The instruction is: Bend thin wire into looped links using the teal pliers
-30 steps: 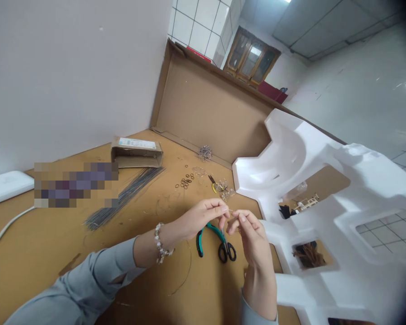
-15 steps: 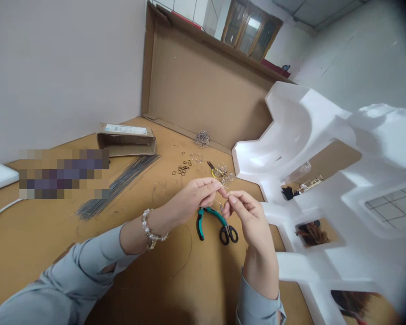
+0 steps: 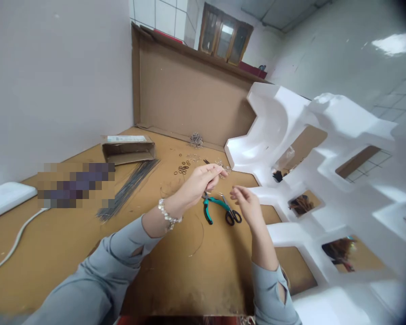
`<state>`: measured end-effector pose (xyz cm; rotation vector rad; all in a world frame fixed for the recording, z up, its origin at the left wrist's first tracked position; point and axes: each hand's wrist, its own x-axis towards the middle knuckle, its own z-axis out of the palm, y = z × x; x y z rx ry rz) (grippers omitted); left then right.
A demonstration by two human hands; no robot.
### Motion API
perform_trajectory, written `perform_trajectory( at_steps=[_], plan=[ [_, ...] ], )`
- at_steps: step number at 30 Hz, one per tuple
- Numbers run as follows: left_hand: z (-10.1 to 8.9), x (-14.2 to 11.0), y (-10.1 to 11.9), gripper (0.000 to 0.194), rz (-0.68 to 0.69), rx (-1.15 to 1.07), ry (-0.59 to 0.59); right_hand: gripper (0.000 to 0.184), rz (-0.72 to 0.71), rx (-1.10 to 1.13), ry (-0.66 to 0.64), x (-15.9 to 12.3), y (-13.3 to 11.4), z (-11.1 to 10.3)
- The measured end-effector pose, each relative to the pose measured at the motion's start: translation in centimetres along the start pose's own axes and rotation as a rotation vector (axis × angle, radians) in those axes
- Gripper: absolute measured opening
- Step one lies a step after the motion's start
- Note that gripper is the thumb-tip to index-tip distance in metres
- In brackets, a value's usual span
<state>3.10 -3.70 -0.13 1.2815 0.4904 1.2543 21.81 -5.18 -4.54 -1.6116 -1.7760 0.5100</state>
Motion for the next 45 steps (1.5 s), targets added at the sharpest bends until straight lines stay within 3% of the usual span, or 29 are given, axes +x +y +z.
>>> perform_trajectory(
  at_steps=[3,6,9,12,17,25,32,36,40,45],
  plan=[
    [-1.3,-0.3,-1.6,0.025,-0.067,0.036,0.027,0.047,0.002,-0.132,-0.05,-1.0,2.5,3.3],
    [-3.3,-2.0,-3.3,0.024,-0.148,-0.035,0.033,0.048,-0.002,-0.302,-0.089,-1.7,3.3,5.7],
    [-5.4,-4.4,-4.8,0.022,-0.219,-0.128,0.066,0.031,0.02,-0.39,-0.076,-1.5,2.9,6.6],
    [-7.1,-6.1,-5.9,0.019,-0.241,-0.197,0.129,0.035,0.077,-0.459,-0.058,-1.0,2.1,7.1],
    [-9.0,-6.5,-6.2,0.018,-0.207,-0.275,0.191,0.022,0.115,-0.498,-0.1,-0.5,1.8,8.3],
    [-9.0,-6.4,-4.7,0.017,-0.181,-0.354,0.207,0.026,0.071,-0.322,-0.089,-0.2,3.1,7.6],
    [-9.0,-6.3,-4.7,0.018,-0.164,-0.322,0.219,0.031,-0.058,-0.162,-0.148,-1.1,2.0,8.3],
    [-9.0,-6.4,-4.9,0.017,-0.175,-0.314,0.217,0.048,-0.089,-0.339,-0.024,-0.9,2.1,8.1],
    [-8.8,-6.6,-5.2,0.019,-0.215,-0.271,0.211,0.072,-0.047,-0.603,-0.081,-0.9,2.5,8.6],
    [-8.3,-7.0,-5.5,0.021,-0.222,-0.168,0.196,0.057,0.001,-0.613,-0.075,-0.8,2.1,9.1]
  ],
)
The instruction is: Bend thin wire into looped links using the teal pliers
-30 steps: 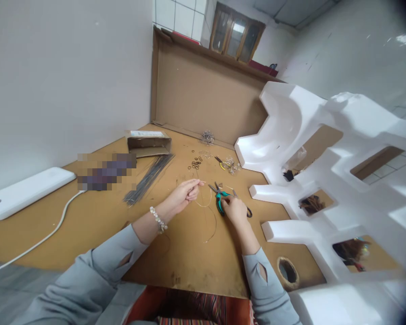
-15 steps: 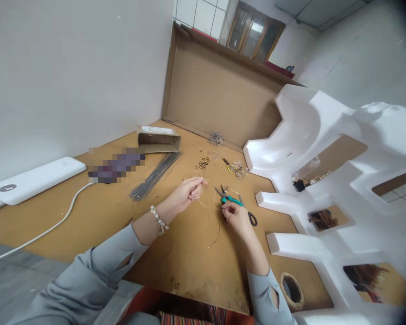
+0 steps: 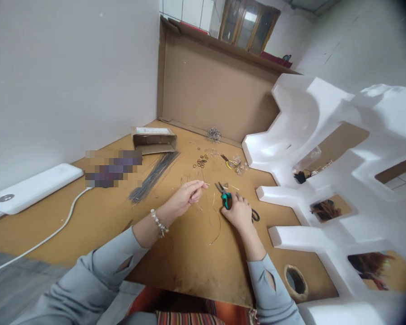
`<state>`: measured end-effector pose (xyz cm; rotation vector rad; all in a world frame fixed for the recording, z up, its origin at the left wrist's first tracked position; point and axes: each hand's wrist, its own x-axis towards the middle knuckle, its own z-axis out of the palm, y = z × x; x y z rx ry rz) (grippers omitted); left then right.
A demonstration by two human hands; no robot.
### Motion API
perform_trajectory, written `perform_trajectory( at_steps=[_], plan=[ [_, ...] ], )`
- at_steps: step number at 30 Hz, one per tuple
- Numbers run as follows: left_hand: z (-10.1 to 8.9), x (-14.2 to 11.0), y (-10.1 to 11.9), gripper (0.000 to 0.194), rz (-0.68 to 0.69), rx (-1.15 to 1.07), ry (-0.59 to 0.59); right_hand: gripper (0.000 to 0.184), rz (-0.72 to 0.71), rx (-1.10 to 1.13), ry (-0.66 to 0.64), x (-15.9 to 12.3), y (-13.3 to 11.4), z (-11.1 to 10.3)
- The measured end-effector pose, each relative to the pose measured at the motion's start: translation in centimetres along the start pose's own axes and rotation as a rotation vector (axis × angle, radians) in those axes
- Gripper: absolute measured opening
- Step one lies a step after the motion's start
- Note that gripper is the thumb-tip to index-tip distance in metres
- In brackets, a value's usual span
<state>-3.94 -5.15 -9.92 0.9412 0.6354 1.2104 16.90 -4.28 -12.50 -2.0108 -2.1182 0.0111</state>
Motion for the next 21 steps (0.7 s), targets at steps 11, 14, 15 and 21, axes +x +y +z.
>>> perform_trajectory(
  at_steps=[11,14,15,21],
  plan=[
    [0.6,-0.1,-0.1,0.026,0.048,0.172,-0.002,0.046,0.166,0.313,0.113,0.7,0.5,-0.9],
    [0.4,0.1,-0.2,0.027,0.049,0.17,0.003,0.051,0.192,0.431,0.171,0.8,0.6,-0.9],
    [0.4,0.1,-0.3,0.026,0.05,0.173,0.002,0.051,0.196,0.477,0.183,0.8,0.6,-0.9],
    [0.2,0.0,-1.1,0.028,0.018,0.193,-0.038,0.049,0.184,0.868,0.105,0.9,0.8,-1.4]
  ],
)
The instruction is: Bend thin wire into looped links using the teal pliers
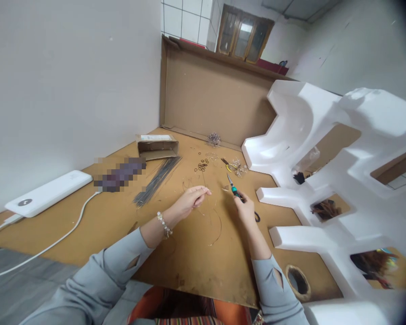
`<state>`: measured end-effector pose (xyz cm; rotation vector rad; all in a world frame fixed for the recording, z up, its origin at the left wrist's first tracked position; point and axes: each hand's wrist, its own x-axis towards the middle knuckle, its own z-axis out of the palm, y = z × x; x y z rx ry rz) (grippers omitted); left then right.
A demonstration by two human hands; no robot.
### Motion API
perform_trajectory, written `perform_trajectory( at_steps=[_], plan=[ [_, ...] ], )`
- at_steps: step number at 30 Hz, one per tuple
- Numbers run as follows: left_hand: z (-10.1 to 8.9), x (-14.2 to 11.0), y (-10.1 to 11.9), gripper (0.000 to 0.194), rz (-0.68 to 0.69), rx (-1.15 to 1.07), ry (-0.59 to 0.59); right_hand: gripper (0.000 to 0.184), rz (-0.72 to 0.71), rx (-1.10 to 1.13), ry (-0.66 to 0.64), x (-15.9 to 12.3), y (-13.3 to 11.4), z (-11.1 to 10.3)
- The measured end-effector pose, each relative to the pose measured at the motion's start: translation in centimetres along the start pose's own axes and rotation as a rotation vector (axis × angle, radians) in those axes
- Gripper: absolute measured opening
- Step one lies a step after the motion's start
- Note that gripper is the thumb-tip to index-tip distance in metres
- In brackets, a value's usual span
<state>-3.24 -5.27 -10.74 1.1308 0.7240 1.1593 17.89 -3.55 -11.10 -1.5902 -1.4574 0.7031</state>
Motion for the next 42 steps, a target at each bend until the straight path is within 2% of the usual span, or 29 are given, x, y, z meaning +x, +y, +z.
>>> perform_trajectory(
  at_steps=[4,6,9,12,19,30,38,42],
  plan=[
    [0.0,0.0,-0.2,0.029,-0.002,0.026,0.002,0.054,0.028,0.252,-0.207,-0.7,-1.1,-0.8],
    [0.1,-0.1,0.0,0.03,0.009,0.05,0.019,0.049,0.038,0.422,-0.36,-1.3,-1.5,-1.2],
    [0.2,-0.1,0.3,0.031,0.023,0.098,0.047,0.037,0.109,0.804,-0.676,-2.1,-1.7,-1.4],
    [0.2,-0.2,0.6,0.032,0.04,0.126,0.062,0.03,0.155,0.912,-0.811,-2.6,-1.7,-1.2],
    [-0.1,-0.1,1.0,0.033,0.105,0.123,0.166,0.029,0.148,0.83,-0.864,-3.3,-2.4,-1.1],
    [0.5,-0.5,1.5,0.032,0.101,0.169,0.164,0.03,0.157,0.784,-0.912,-3.8,-2.8,-1.1],
    [0.9,-0.8,1.5,0.035,0.096,0.286,0.219,0.026,0.134,0.719,-0.886,-3.9,-2.9,-1.5],
    [1.0,-0.8,1.8,0.035,0.09,0.325,0.219,0.018,0.146,0.662,-0.865,-3.9,-3.2,-1.7]
  ],
)
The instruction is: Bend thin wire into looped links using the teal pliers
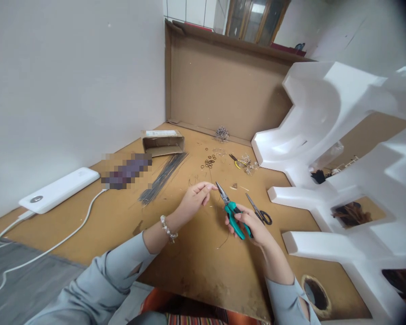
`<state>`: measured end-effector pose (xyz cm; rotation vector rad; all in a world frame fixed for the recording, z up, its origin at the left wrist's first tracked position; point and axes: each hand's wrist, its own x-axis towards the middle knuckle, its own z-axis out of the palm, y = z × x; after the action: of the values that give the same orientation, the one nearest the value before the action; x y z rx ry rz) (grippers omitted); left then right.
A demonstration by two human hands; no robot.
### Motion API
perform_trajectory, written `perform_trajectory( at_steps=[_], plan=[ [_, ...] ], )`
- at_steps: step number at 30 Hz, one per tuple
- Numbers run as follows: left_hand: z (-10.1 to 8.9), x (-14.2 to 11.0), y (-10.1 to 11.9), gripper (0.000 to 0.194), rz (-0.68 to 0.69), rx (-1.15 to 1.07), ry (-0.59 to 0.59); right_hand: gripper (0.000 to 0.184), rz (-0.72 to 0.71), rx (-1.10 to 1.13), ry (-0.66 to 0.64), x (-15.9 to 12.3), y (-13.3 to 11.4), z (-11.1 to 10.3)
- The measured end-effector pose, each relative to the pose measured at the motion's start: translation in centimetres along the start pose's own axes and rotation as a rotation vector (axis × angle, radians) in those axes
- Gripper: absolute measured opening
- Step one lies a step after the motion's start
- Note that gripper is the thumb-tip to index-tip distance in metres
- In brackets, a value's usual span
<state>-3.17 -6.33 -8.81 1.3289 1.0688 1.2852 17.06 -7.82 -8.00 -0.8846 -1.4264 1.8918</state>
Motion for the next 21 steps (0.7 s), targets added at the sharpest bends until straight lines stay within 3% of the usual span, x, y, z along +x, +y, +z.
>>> perform_trajectory(
  at_steps=[6,10,17,21],
  plan=[
    [-0.3,0.6,-0.1,0.032,-0.01,0.079,-0.025,0.017,0.016,-0.062,0.055,0.4,0.4,-0.1],
    [-0.2,0.9,-0.3,0.028,-0.038,0.09,-0.035,0.024,0.008,-0.249,0.165,0.8,1.0,-0.2],
    [-0.5,0.8,-0.4,0.028,-0.027,0.179,-0.03,0.043,-0.194,-0.944,0.363,1.1,1.5,0.3],
    [-0.6,0.9,-0.8,0.025,-0.108,0.142,0.017,0.05,-0.336,-1.439,0.563,1.3,2.0,1.2]
  ],
)
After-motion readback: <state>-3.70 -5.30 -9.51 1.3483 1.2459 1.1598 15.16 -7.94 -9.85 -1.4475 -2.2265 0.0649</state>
